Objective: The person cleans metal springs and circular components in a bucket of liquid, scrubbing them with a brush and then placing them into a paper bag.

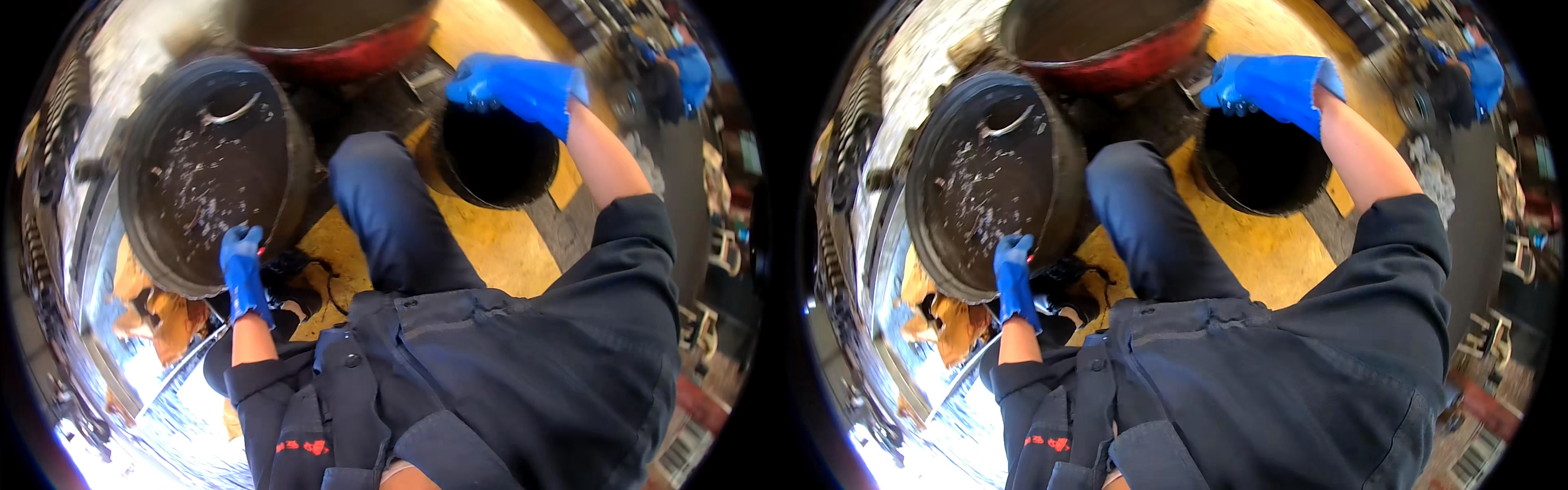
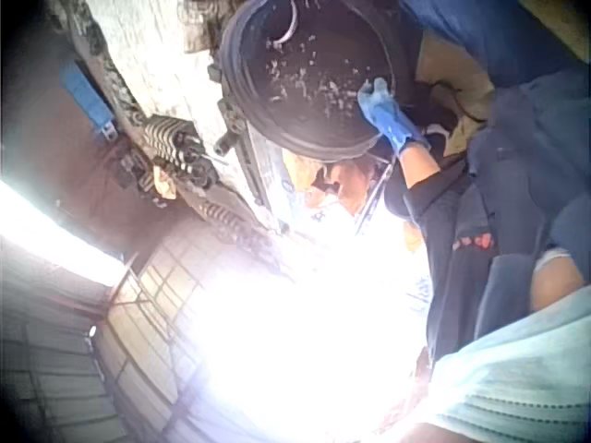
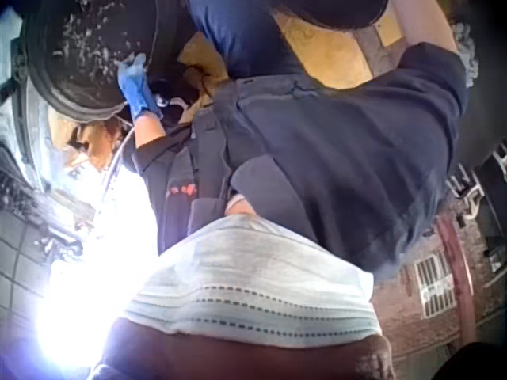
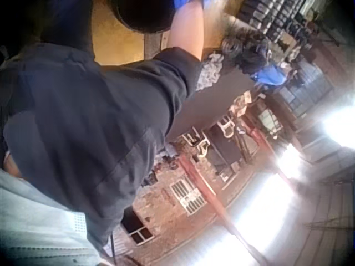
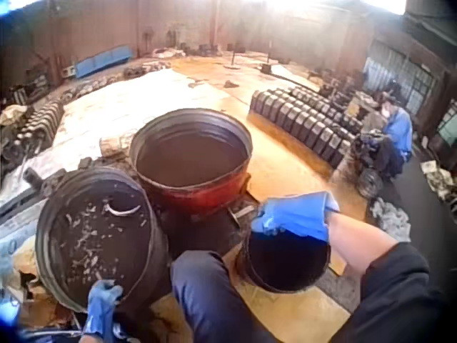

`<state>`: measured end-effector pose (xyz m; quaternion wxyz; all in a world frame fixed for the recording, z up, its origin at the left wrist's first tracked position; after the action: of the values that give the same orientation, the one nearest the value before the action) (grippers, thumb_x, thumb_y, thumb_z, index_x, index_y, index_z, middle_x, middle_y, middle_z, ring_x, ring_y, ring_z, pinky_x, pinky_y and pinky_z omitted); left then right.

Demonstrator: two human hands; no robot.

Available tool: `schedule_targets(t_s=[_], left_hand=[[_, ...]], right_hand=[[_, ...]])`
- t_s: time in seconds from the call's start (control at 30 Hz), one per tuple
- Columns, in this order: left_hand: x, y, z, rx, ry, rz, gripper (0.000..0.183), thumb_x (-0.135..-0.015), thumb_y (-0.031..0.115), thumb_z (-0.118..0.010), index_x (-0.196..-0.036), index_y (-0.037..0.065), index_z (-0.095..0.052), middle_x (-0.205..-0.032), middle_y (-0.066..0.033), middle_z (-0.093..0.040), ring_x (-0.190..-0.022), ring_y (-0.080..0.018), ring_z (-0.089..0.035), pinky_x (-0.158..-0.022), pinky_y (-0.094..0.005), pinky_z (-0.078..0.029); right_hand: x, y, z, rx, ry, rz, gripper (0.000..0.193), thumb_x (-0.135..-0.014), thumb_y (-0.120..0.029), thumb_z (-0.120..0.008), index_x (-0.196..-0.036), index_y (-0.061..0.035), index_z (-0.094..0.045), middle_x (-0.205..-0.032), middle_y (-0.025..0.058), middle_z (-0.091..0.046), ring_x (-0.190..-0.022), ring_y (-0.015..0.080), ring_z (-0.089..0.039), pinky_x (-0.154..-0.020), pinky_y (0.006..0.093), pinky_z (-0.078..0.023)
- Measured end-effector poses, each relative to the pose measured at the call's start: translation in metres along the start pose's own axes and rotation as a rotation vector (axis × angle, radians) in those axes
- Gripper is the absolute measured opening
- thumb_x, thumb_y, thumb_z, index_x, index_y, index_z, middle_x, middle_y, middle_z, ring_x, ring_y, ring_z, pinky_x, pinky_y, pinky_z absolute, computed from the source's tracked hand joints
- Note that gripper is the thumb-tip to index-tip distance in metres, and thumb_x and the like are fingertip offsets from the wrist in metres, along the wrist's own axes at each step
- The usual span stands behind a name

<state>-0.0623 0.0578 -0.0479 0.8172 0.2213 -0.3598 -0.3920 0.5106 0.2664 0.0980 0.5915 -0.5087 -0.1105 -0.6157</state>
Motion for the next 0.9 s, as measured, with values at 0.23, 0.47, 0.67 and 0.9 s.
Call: schedule_targets(t_s=[0.23, 0.47, 0.67, 0.9], left_hand=[[-0.029, -0.034, -0.019, 0.12, -0.076, 0.055, 0.043, -0.088, 0.018, -0.083, -0.122, -0.003, -0.068, -0.11, -0.0102, -0.072, -0.098, -0.0194, -0.066, -0.089, -0.0344, -0.054], [-0.015, -0.035, -0.008, 0.147, -0.066, 0.159, 0.054, -0.089, 0.009, -0.083, -0.136, -0.003, -0.059, -0.125, -0.0126, -0.067, -0.11, -0.021, -0.065, -0.098, -0.0332, -0.053], [0.004, -0.027, 0.005, 0.128, -0.016, 0.231, 0.056, -0.09, 0.006, -0.08, -0.141, -0.003, -0.057, -0.128, -0.0146, -0.066, -0.114, -0.0212, -0.065, -0.099, -0.0329, -0.053], [0.002, -0.018, -0.004, 0.114, -0.054, 0.231, 0.057, -0.092, 0.007, -0.078, -0.142, -0.005, -0.054, -0.127, -0.0151, -0.065, -0.11, -0.0208, -0.065, -0.098, -0.0324, -0.053]], right_hand=[[0.0, 0.192, -0.054, -0.032, 0.155, -0.242, 0.026, -0.081, -0.025, -0.076, -0.101, -0.0087, -0.08, -0.095, 0.0135, -0.076, -0.085, 0.0315, -0.071, -0.076, 0.0417, -0.055], [-0.049, 0.247, -0.094, 0.633, -0.156, -0.604, 0.035, -0.095, -0.028, -0.06, -0.122, -0.0119, -0.077, -0.122, 0.0118, -0.075, -0.113, 0.0329, -0.072, -0.098, 0.0445, -0.055], [-0.096, 0.293, -0.095, 0.332, 0.211, -0.738, 0.047, -0.101, -0.042, -0.054, -0.134, -0.0099, -0.066, -0.142, 0.0182, -0.065, -0.131, 0.0353, -0.063, -0.106, 0.044, -0.052], [-0.11, 0.293, -0.122, 0.311, 0.137, -0.733, 0.046, -0.106, -0.037, -0.05, -0.136, -0.0032, -0.057, -0.143, 0.0239, -0.061, -0.134, 0.0407, -0.06, -0.114, 0.0485, -0.046]])
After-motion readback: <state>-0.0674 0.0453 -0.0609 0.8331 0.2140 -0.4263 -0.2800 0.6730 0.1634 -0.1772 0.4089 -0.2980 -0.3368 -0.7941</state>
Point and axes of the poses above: each hand's wrist, its own x-axis away from the middle knuckle, its own z-axis out of the back of the hand, y = z × x, the point moved 7 cm from there along -x, towards the middle knuckle
